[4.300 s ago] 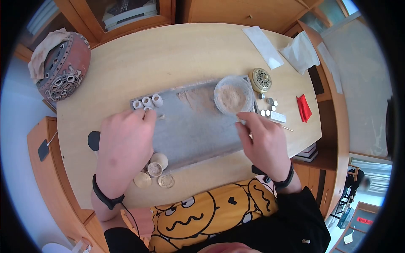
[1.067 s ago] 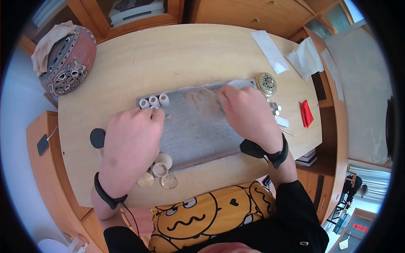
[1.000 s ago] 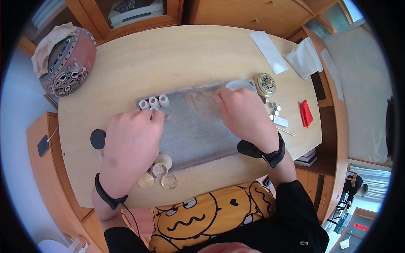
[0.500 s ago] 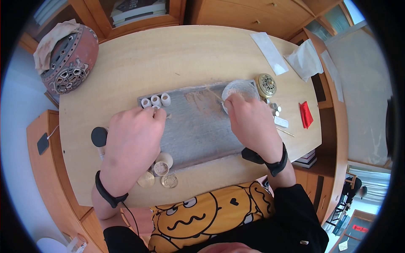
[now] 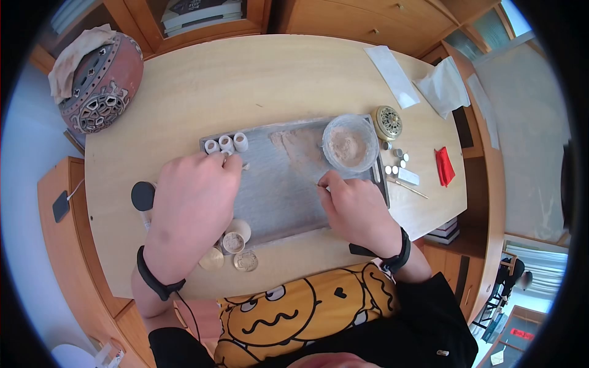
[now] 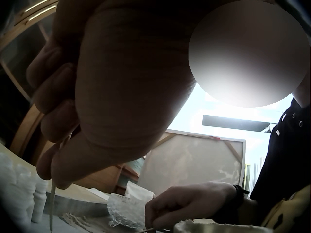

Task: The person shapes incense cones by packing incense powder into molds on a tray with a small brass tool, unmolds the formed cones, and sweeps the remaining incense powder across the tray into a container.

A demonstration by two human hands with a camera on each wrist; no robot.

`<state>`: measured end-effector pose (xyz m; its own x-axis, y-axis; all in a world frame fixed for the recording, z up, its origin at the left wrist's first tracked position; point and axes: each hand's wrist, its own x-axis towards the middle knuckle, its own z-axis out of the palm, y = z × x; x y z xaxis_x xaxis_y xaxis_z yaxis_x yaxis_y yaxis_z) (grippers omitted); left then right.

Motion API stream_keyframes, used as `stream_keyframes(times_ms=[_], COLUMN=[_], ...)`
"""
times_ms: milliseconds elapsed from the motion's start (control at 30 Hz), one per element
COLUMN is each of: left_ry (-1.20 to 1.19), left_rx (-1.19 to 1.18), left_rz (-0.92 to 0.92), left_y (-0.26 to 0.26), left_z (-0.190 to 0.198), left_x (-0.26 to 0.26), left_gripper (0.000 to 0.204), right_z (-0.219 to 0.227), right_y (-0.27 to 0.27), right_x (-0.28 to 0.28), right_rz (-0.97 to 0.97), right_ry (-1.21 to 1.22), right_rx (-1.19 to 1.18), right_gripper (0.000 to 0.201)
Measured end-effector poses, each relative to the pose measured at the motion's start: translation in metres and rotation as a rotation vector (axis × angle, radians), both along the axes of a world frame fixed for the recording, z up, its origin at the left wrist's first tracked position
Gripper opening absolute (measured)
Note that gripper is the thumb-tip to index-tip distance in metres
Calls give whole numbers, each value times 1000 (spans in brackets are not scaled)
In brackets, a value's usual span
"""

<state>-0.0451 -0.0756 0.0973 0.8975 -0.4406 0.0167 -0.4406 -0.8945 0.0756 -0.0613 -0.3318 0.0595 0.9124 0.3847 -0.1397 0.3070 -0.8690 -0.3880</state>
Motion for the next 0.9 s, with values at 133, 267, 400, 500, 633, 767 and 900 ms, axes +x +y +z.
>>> stream_keyframes(times_ms=[133,267,400,500,633,767,900], left_ry=[2,16,32,26,38,33,18], left_rx=[-13,-8,-6,-2,6,8,16], left_rz=[3,7,13,15,15,19,6], left_y=[2,3,3,3,2,1,2], left_z=[1,1,1,1,2,1,0], left_x=[1,1,1,2,1,1,0], left_gripper=[12,13,13,13,12,12,12], right_z=[3,9,13,14,14,14,0], right_y=[-2,-11,-20,-22,-24,-26,-29], right_x=[0,-4,-12,-15,-18,-13,-5], right_rz=[31,14,114,81,87,69,18], right_ry=[24,-116,-149,-51,-113,-92,34], right_rx=[-28,40,-160,-267,-141,-86,83], right_gripper=[9,10,4,14,8,7,7])
